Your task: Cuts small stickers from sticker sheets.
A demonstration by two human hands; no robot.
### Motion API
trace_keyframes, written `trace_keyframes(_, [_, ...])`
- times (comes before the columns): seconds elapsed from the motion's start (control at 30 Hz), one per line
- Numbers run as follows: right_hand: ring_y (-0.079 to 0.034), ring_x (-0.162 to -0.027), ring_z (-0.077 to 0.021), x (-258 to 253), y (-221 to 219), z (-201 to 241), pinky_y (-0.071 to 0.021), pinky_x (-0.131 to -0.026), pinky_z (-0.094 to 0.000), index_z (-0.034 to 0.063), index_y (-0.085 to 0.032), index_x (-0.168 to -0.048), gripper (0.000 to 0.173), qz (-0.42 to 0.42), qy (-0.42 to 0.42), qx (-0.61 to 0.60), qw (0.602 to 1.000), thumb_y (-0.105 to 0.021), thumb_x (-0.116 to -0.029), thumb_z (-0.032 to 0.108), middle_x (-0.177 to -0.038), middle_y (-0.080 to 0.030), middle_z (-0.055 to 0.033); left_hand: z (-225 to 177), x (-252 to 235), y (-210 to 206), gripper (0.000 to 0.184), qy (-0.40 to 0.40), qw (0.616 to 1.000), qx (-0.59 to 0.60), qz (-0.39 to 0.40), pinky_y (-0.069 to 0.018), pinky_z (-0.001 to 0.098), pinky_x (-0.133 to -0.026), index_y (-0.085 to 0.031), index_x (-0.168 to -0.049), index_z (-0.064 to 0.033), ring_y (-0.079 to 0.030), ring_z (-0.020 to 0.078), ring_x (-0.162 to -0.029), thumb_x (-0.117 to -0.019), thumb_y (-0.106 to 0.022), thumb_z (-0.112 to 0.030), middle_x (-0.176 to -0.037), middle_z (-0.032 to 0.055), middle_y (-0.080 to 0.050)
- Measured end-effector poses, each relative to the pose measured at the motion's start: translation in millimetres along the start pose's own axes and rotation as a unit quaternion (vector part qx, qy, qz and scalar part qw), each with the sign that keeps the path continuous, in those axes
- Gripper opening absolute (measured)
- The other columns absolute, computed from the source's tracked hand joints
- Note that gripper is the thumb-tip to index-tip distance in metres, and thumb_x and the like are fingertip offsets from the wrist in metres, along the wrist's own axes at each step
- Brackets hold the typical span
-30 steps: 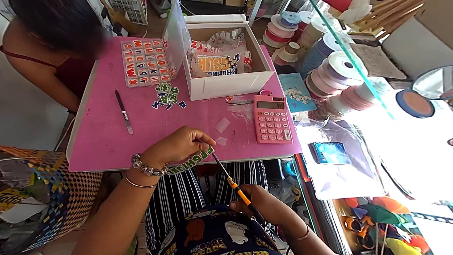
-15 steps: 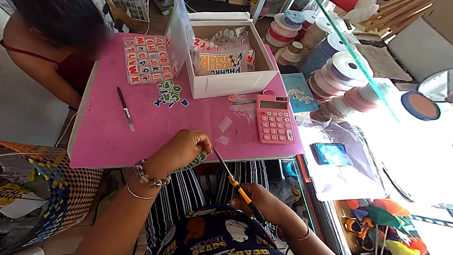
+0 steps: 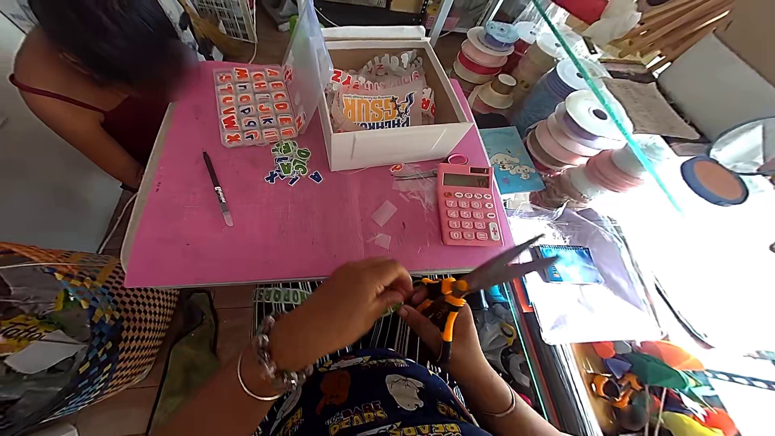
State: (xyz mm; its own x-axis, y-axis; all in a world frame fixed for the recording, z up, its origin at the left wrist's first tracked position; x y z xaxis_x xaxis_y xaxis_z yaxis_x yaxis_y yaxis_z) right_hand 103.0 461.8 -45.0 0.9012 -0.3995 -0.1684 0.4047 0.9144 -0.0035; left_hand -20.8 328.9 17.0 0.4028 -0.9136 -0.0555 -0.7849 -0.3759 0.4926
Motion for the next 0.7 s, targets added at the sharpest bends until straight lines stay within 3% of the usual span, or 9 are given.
trace_keyframes(0.07, [-0.067,-0.077,0.0020,-2,-1,5,-0.0556,-0.070,-0.0144,0.0134,-0.064,-0.098,0.021,-0.014,0.009,-0.013,1.000,-0.077,-0.0842,0.004,-0.092,-0.074,0.0070,-1,4,-8,0.015,-0.022,0.999,0.008,-0.032,-0.0527,0.0176,-0.075,-0.068,-0.108,-0.0031,-0.063,0.0071,-0.082,-0.1011,-0.061,-0.014,-0.097,0.0084,-0.066])
trace_keyframes(0.2, [-0.068,-0.081,-0.0036,-3,0,6,-0.0571,-0.071,-0.0189,0.0100,-0.064,-0.100,0.014,0.020,-0.011,-0.055,0.998,-0.074,-0.0896,0.008,-0.096,-0.074,0.0003,9,9,-8,0.015,-0.017,0.997,0.025,-0.070,-0.0513,0.0136,-0.073,-0.069,-0.106,-0.0024,-0.062,0.0039,-0.080,-0.1002,-0.062,-0.014,-0.097,0.0080,-0.065])
trace_keyframes(0.3, [-0.068,-0.084,-0.0023,-4,0,8,-0.0562,-0.073,-0.0172,0.0077,-0.061,-0.103,0.020,0.030,-0.023,-0.045,0.998,-0.074,-0.0876,0.005,-0.101,-0.073,0.0000,10,11,-10,0.014,-0.020,0.998,0.024,-0.053,-0.0511,0.0135,-0.073,-0.069,-0.106,-0.0030,-0.062,0.0035,-0.079,-0.1003,-0.063,-0.014,-0.097,0.0073,-0.066])
trace_keyframes(0.4, [-0.066,-0.078,-0.0004,-5,1,10,-0.0555,-0.069,-0.0156,0.0085,-0.062,-0.101,0.022,0.026,-0.020,-0.024,0.999,-0.076,-0.0845,0.003,-0.092,-0.072,0.0035,10,11,-13,0.014,-0.023,0.998,0.030,-0.048,-0.0504,0.0129,-0.072,-0.069,-0.106,-0.0036,-0.061,0.0027,-0.079,-0.1000,-0.063,-0.015,-0.096,0.0063,-0.065])
trace_keyframes(0.5, [-0.065,-0.075,-0.0008,-9,4,12,-0.0545,-0.067,-0.0154,0.0080,-0.062,-0.100,0.020,0.011,-0.010,-0.023,1.000,-0.074,-0.0848,0.002,-0.088,-0.071,0.0035,13,11,-12,0.021,0.004,0.996,0.087,0.000,-0.0528,0.0139,-0.075,-0.066,-0.118,-0.0055,-0.062,0.0013,-0.082,-0.1009,-0.064,-0.018,-0.105,0.0053,-0.066])
trace_keyframes(0.57, [-0.064,-0.074,-0.0007,-11,8,13,-0.0536,-0.066,-0.0151,0.0071,-0.061,-0.101,0.019,0.019,-0.014,-0.013,1.000,-0.073,-0.0865,0.004,-0.088,-0.070,0.0031,16,10,-6,0.020,0.023,0.994,0.105,0.034,-0.0530,0.0154,-0.077,-0.065,-0.119,-0.0063,-0.063,0.0012,-0.087,-0.1017,-0.062,-0.015,-0.112,0.0050,-0.066])
trace_keyframes(0.63, [-0.063,-0.076,0.0004,-10,16,10,-0.0528,-0.067,-0.0153,0.0058,-0.060,-0.106,0.022,0.086,-0.055,0.022,0.995,-0.072,-0.0919,0.018,-0.090,-0.068,0.0047,18,11,6,0.016,0.032,0.995,0.088,0.022,-0.0535,0.0167,-0.080,-0.070,-0.112,-0.0066,-0.064,0.0019,-0.093,-0.1015,-0.061,-0.015,-0.117,0.0050,-0.068])
trace_keyframes(0.7, [-0.059,-0.077,0.0019,-3,26,2,-0.0512,-0.068,-0.0172,0.0059,-0.058,-0.113,0.043,0.190,-0.154,0.109,0.963,-0.070,-0.0931,0.043,-0.090,-0.063,0.0072,23,11,23,0.018,0.045,0.995,0.090,-0.009,-0.0543,0.0169,-0.080,-0.072,-0.112,-0.0089,-0.065,0.0007,-0.092,-0.1006,-0.061,-0.015,-0.114,0.0010,-0.069])
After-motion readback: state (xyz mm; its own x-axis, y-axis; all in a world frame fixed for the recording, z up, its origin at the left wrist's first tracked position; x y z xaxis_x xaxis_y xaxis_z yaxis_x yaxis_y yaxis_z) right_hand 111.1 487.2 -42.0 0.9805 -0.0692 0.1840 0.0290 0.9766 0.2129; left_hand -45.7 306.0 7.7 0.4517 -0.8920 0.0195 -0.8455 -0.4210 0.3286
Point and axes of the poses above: each hand's wrist, its own x-axis away from the middle knuckle, its own y-axis out of the back of the hand, z = x × y, the point moved 4 cm from there along -x, towards the middle knuckle
